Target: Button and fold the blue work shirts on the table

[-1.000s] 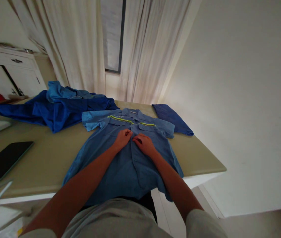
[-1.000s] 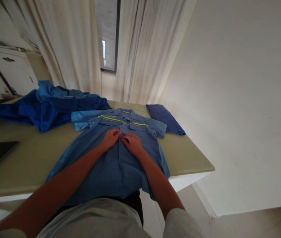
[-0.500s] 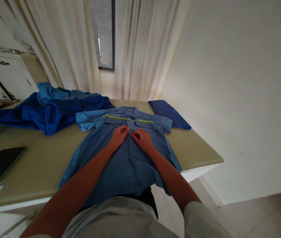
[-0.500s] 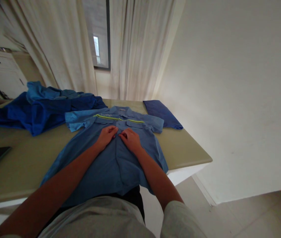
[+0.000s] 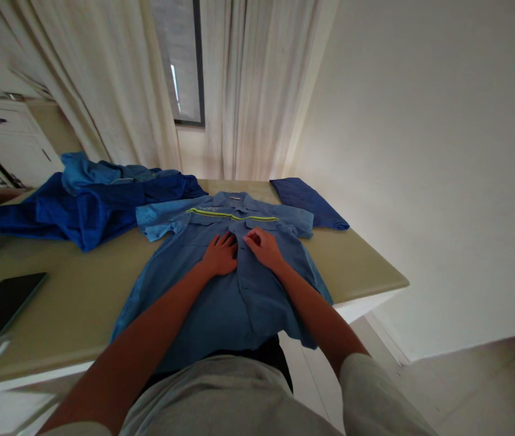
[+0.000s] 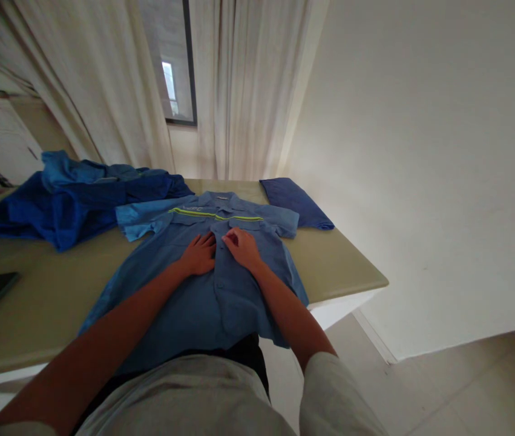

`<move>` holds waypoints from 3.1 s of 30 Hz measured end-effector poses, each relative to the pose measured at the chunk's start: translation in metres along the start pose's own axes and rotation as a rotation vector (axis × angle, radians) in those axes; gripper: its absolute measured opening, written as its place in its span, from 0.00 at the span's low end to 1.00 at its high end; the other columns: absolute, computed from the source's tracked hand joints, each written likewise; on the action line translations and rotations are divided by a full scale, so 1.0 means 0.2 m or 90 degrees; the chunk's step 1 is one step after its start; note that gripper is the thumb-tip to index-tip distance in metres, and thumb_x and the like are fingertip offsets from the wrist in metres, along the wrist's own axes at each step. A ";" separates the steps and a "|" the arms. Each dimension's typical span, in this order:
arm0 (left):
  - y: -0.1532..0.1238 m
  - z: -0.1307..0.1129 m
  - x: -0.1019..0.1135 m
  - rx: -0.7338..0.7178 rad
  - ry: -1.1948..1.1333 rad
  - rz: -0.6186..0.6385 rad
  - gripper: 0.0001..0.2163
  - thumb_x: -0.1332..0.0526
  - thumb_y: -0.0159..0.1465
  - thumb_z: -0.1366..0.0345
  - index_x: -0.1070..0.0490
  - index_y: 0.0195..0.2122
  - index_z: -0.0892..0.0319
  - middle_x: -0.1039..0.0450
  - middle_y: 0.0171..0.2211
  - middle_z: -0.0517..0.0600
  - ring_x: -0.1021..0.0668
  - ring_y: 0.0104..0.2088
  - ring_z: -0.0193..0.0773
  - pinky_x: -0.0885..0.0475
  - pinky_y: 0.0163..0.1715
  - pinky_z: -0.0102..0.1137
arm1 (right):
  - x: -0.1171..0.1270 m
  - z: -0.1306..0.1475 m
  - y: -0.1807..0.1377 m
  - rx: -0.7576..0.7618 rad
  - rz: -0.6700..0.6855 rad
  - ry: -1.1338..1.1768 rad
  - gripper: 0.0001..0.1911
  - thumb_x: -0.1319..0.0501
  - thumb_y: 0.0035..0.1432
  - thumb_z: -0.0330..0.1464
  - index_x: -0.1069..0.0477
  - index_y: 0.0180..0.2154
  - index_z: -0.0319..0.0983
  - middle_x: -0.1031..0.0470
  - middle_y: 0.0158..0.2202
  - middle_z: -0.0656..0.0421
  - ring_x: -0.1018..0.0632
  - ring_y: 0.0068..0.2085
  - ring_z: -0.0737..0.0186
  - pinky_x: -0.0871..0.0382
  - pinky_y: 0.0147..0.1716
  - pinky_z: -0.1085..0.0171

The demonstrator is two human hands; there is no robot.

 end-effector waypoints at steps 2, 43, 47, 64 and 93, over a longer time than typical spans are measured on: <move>0.05 0.02 0.01 0.011 0.012 0.013 0.27 0.46 0.71 0.53 0.35 0.71 0.53 0.44 0.75 0.57 0.45 0.75 0.58 0.52 0.72 0.58 | 0.00 0.06 0.00 0.031 0.086 -0.017 0.04 0.35 0.67 0.34 0.25 0.38 0.41 0.22 0.32 0.61 0.25 0.33 0.64 0.34 0.35 0.65; -0.09 -0.06 0.13 0.031 -0.512 -0.173 0.17 0.41 0.65 0.49 0.32 0.27 0.56 0.33 0.20 0.43 0.31 0.22 0.35 0.40 0.25 0.30 | 0.01 0.13 -0.33 0.159 0.152 0.059 0.07 0.36 0.68 0.35 0.21 0.38 0.41 0.26 0.32 0.60 0.26 0.31 0.64 0.31 0.35 0.64; -0.10 -0.07 0.14 0.014 -0.525 -0.204 0.18 0.40 0.66 0.48 0.32 0.29 0.56 0.33 0.20 0.43 0.30 0.22 0.35 0.39 0.25 0.30 | 0.01 0.12 -0.32 0.131 0.128 0.060 0.07 0.35 0.67 0.37 0.21 0.37 0.42 0.26 0.32 0.60 0.27 0.31 0.64 0.31 0.36 0.63; -0.10 -0.07 0.12 0.003 -0.602 -0.178 0.19 0.37 0.64 0.47 0.26 0.31 0.60 0.24 0.25 0.47 0.25 0.25 0.36 0.34 0.26 0.29 | -0.02 0.06 -0.31 0.064 0.143 0.039 0.10 0.30 0.63 0.39 0.23 0.35 0.40 0.25 0.31 0.61 0.27 0.30 0.65 0.32 0.34 0.64; -0.15 -0.17 0.14 -0.151 -0.217 -0.150 0.15 0.42 0.72 0.55 0.20 0.50 0.56 0.18 0.51 0.56 0.20 0.52 0.49 0.30 0.57 0.44 | 0.27 -0.15 -0.33 -0.146 -0.202 0.336 0.23 0.37 0.62 0.51 0.27 0.51 0.44 0.28 0.32 0.61 0.29 0.29 0.61 0.33 0.29 0.64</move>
Point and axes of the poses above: each hand's wrist, its own y-axis towards the middle knuckle, its own x-axis out of the back of the hand, z = x × y, the point moved 6 cm from there along y, towards the middle knuckle
